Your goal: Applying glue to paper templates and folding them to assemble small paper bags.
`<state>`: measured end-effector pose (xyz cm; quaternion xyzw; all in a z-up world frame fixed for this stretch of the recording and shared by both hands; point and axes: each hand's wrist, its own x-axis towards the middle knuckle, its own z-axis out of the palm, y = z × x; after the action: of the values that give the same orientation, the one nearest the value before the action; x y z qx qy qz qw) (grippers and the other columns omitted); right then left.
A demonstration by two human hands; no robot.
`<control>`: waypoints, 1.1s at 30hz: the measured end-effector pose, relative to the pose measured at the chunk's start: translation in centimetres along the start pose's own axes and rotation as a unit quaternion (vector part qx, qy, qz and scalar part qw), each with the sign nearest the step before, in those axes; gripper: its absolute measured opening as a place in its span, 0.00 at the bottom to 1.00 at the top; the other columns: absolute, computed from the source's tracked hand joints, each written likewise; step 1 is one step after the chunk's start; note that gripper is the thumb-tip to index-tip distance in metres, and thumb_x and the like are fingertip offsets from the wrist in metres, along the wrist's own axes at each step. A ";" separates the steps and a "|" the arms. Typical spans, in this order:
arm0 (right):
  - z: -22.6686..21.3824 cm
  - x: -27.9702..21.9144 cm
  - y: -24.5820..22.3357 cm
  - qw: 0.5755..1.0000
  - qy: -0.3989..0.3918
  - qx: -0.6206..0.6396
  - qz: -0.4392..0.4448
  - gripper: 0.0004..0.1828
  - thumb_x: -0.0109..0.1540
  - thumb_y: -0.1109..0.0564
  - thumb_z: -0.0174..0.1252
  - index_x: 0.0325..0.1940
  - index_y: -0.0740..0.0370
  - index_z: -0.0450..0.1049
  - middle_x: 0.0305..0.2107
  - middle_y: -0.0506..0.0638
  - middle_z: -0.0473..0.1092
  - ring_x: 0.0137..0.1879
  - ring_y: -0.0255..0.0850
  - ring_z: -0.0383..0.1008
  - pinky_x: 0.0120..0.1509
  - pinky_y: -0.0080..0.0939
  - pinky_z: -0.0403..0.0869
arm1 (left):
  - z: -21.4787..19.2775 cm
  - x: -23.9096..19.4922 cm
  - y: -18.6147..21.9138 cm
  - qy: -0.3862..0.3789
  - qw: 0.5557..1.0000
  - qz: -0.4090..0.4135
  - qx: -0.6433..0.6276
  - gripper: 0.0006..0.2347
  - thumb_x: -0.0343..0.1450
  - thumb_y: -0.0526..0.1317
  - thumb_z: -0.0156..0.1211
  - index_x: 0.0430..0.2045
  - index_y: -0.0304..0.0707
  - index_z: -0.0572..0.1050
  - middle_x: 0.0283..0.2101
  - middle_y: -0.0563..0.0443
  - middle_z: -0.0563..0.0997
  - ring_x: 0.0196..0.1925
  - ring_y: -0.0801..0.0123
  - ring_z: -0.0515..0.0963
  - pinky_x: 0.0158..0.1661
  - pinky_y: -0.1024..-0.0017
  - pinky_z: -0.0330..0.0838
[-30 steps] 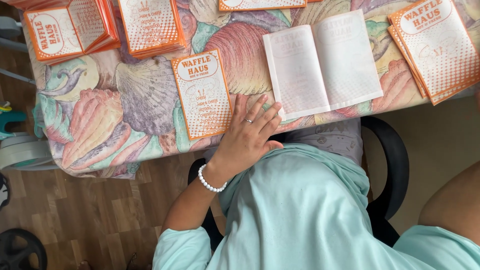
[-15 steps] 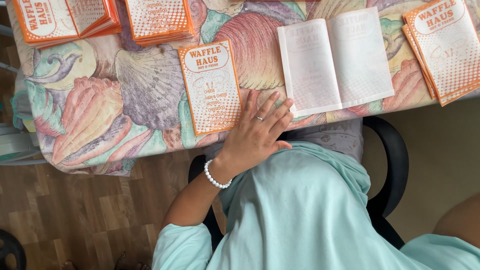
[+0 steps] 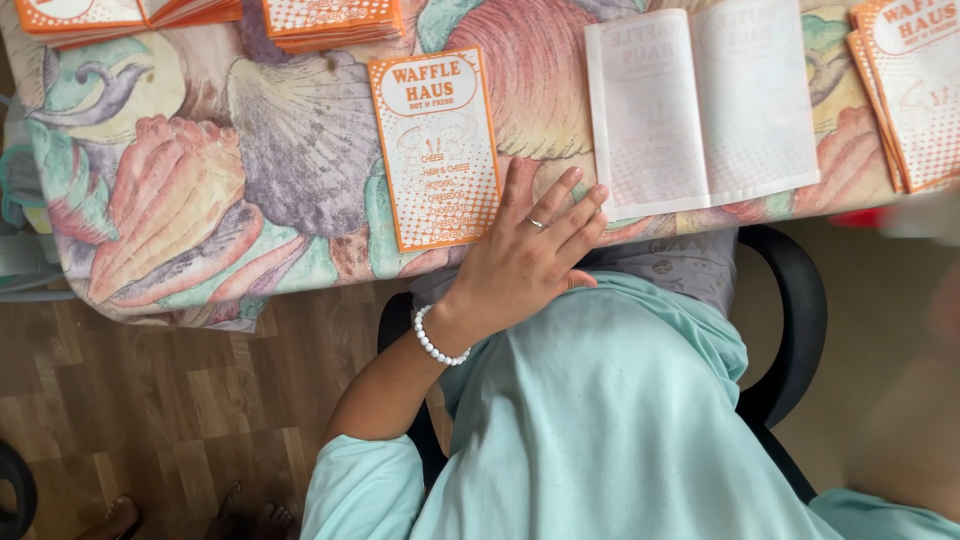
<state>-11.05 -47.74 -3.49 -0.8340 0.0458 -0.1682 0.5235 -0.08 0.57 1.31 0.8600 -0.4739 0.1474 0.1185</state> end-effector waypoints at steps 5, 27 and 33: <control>15.6 1.6 -14.7 0.971 0.035 0.235 -0.022 0.22 0.75 0.55 0.56 0.71 0.59 0.60 0.59 0.67 0.67 0.65 0.65 0.73 0.82 0.72 0.79 | -0.8 0.1 -0.2 -0.028 0.999 0.016 0.009 0.31 0.71 0.63 0.62 0.61 0.40 0.74 0.70 0.47 0.69 0.74 0.46 0.61 0.68 0.29 0.52; 23.4 2.2 -17.9 0.982 -0.012 0.158 -0.099 0.18 0.73 0.62 0.56 0.57 0.69 0.52 0.42 0.79 0.69 0.47 0.70 0.78 0.52 0.68 0.81 | -1.3 -0.1 0.1 -0.085 0.996 -0.010 0.000 0.36 0.68 0.63 0.66 0.68 0.43 0.66 0.74 0.51 0.62 0.76 0.45 0.56 0.69 0.26 0.48; 23.2 2.2 -18.0 0.984 -0.006 0.147 -0.098 0.19 0.73 0.63 0.56 0.57 0.69 0.52 0.42 0.79 0.70 0.48 0.70 0.79 0.53 0.66 0.80 | -1.2 -0.1 0.1 -0.087 0.996 -0.016 -0.005 0.36 0.69 0.63 0.65 0.68 0.44 0.66 0.74 0.52 0.62 0.77 0.46 0.55 0.68 0.26 0.47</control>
<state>-3.19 -20.30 3.79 -0.7496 -0.0643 -0.2181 0.6216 -0.40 1.02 2.43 0.8764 -0.4695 0.0678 0.0831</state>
